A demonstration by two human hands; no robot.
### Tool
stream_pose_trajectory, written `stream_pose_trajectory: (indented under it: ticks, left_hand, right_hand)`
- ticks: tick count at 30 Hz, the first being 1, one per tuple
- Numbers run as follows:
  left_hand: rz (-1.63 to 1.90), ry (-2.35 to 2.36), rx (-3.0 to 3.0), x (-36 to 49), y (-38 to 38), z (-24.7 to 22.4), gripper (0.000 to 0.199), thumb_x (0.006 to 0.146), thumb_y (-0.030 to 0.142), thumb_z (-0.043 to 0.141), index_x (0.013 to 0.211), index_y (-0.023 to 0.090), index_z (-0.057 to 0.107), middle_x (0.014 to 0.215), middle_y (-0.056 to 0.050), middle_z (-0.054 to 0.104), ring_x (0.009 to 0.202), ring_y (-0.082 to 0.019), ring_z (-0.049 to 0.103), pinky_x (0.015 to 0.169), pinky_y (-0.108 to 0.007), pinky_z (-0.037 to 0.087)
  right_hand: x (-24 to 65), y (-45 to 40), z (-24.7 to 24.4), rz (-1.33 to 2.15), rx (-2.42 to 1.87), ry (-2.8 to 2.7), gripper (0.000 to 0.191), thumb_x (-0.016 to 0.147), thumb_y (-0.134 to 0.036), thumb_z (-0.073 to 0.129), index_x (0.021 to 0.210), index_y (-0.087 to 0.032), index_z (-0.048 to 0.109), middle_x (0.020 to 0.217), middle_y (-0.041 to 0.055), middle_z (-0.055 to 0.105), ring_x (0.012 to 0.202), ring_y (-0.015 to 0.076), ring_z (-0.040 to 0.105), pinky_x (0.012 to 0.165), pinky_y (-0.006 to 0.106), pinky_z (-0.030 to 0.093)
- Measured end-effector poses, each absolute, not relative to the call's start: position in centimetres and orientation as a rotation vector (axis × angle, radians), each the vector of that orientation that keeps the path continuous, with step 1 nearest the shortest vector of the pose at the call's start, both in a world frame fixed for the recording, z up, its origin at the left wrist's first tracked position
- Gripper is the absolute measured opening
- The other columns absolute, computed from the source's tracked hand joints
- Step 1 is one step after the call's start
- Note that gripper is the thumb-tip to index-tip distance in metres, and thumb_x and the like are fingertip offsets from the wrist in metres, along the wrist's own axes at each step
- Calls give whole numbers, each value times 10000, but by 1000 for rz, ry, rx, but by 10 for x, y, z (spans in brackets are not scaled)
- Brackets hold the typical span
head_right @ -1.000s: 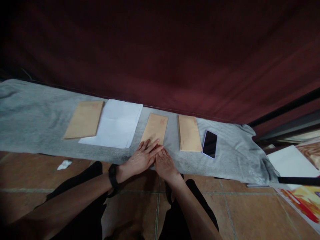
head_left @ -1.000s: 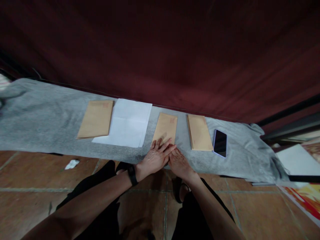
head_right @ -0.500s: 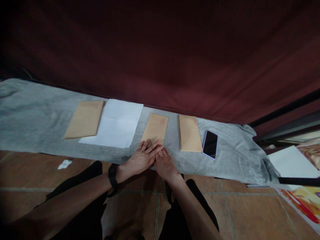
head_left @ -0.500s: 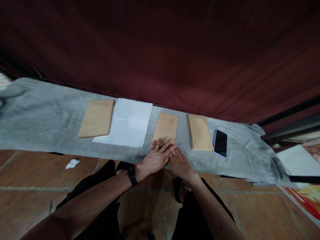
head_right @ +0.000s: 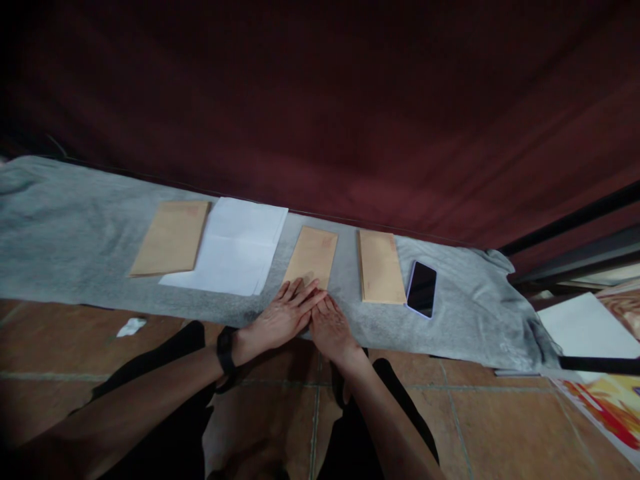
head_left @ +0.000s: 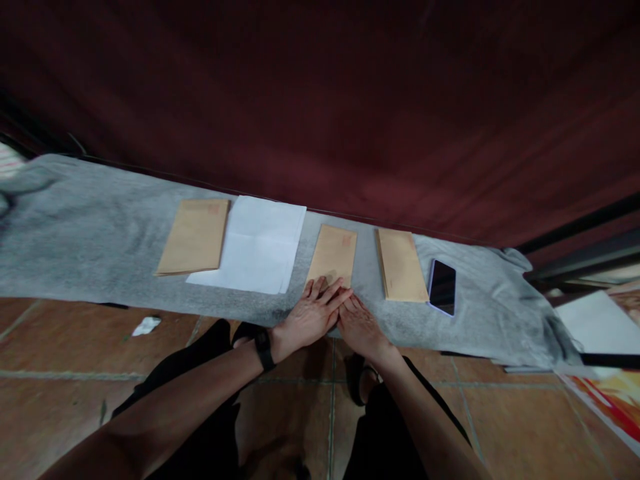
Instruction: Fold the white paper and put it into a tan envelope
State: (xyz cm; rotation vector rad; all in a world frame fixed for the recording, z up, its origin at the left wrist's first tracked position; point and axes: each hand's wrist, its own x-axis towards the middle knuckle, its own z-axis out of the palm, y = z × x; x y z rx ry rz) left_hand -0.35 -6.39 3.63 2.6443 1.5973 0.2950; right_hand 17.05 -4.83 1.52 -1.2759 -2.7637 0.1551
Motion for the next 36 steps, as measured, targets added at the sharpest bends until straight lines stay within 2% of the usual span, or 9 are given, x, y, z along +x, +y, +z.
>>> stream_pose_trajectory:
  ticks: [5, 9, 16, 22, 26, 31, 36]
  left_hand:
    - [301, 1596, 2636, -4, -64, 34, 584, 1018, 293, 402, 1590, 332, 287, 1667, -37, 292, 1487, -347, 348, 1196, -566, 289]
    - [308, 1598, 2641, -4, -65, 30, 584, 1021, 294, 401, 1591, 328, 280, 1671, -38, 279, 1509, -340, 305, 1207, -560, 271]
    - [316, 1585, 2612, -13, -66, 21, 615, 1047, 423, 374, 1579, 131, 281, 1648, -166, 292, 1544, -280, 222, 1248, -491, 226]
    - [348, 1572, 2603, -24, -68, 10, 722, 1036, 533, 361, 1579, 71, 243, 1645, -204, 267, 1552, -264, 184, 1256, -462, 231]
    - [375, 1577, 2601, -27, -69, 8, 720, 1040, 536, 344, 1590, 89, 219, 1640, -196, 285, 1550, -251, 194, 1256, -458, 238]
    - [385, 1584, 2598, -25, -68, 10, 715, 1048, 507, 318, 1592, 61, 189, 1633, -202, 296, 1548, -249, 203, 1259, -459, 234]
    - [370, 1574, 2624, -27, -67, 10, 632, 1052, 402, 325, 1575, 53, 246, 1627, -191, 322, 1545, -241, 214, 1261, -448, 234]
  right_hand:
    - [172, -50, 14, 160, -1256, -2756, 560, 977, -184, 465, 1527, -89, 417, 1549, 174, 462, 1458, 275, 423, 1210, 463, 366]
    - [172, -49, 14, 190, -1263, -2748, 536, 970, -163, 458, 1497, -67, 456, 1549, 176, 463, 1457, 266, 425, 1213, 443, 363]
    - [175, -42, 22, 348, -1296, -2806, 559, 986, -200, 419, 1531, -76, 405, 1596, 162, 393, 1499, 237, 353, 1246, 449, 298]
    - [180, -40, 26, 444, -1337, -2826, 624, 1007, -280, 413, 1602, -169, 264, 1662, 91, 254, 1538, 213, 257, 1252, 456, 271]
    - [180, -40, 28, 432, -1367, -2821, 592, 1043, -362, 378, 1596, -169, 287, 1658, 91, 261, 1532, 227, 274, 1251, 464, 274]
    - [169, -34, 23, 274, -1301, -2732, 557, 1067, -322, 307, 1592, -137, 288, 1640, 108, 311, 1531, 211, 279, 1259, 454, 257]
    - [159, -26, 11, 148, -1295, -2701, 551, 1077, -347, 296, 1590, -147, 291, 1647, 88, 293, 1532, 218, 274, 1259, 464, 237]
